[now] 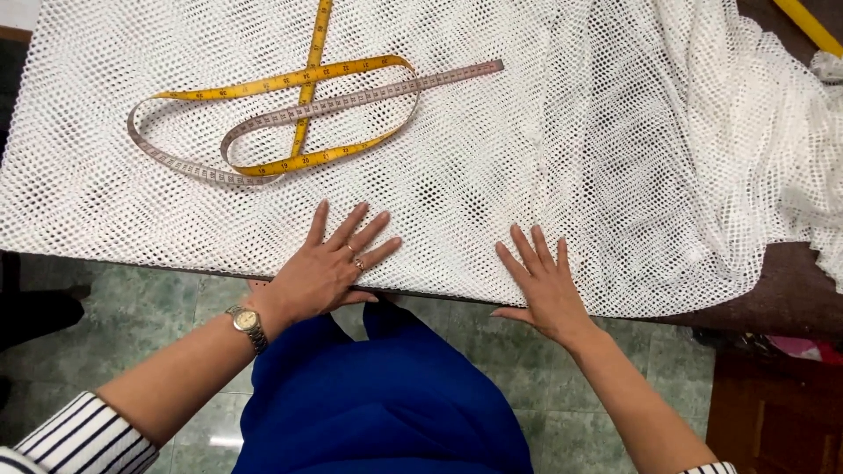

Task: Measuring and smoothing out a large piece of white mesh fabric on a workbench using a measuring tape.

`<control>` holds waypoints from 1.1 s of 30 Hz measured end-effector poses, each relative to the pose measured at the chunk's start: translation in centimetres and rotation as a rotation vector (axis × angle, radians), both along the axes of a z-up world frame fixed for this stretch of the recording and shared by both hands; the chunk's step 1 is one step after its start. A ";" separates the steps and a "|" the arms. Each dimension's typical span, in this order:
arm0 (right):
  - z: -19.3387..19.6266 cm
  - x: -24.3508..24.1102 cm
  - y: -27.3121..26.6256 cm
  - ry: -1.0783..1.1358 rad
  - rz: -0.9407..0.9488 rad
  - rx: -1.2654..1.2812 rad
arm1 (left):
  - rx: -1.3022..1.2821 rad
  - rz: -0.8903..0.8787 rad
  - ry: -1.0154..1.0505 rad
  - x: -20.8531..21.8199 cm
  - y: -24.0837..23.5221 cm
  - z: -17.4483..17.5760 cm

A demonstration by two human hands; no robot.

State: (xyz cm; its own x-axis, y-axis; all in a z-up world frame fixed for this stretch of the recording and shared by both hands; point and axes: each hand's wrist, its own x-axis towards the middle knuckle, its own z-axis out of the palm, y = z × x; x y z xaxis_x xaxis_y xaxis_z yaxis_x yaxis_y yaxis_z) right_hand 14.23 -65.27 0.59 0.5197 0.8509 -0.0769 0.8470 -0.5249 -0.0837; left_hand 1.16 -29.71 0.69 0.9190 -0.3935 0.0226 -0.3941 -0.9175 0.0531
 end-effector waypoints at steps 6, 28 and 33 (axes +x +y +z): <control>-0.1 0.0 0.0 -0.024 0.008 0.022 | -0.019 -0.003 0.004 -0.1 0.0 0.3; 0.1 -0.4 0.3 -0.094 0.035 0.077 | -0.059 -0.002 -0.050 -0.5 -0.1 -0.1; 1.4 -0.5 0.3 -0.010 -0.003 0.062 | -0.051 0.001 -0.068 -0.6 -0.2 -0.5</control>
State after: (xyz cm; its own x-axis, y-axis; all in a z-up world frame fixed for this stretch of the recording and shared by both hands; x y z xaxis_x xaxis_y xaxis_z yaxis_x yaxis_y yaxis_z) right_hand 13.76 -64.97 1.98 0.5226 0.8524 -0.0190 0.8465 -0.5214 -0.1076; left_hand 0.60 -29.87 0.22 0.9150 -0.3895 0.1050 -0.3977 -0.9146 0.0730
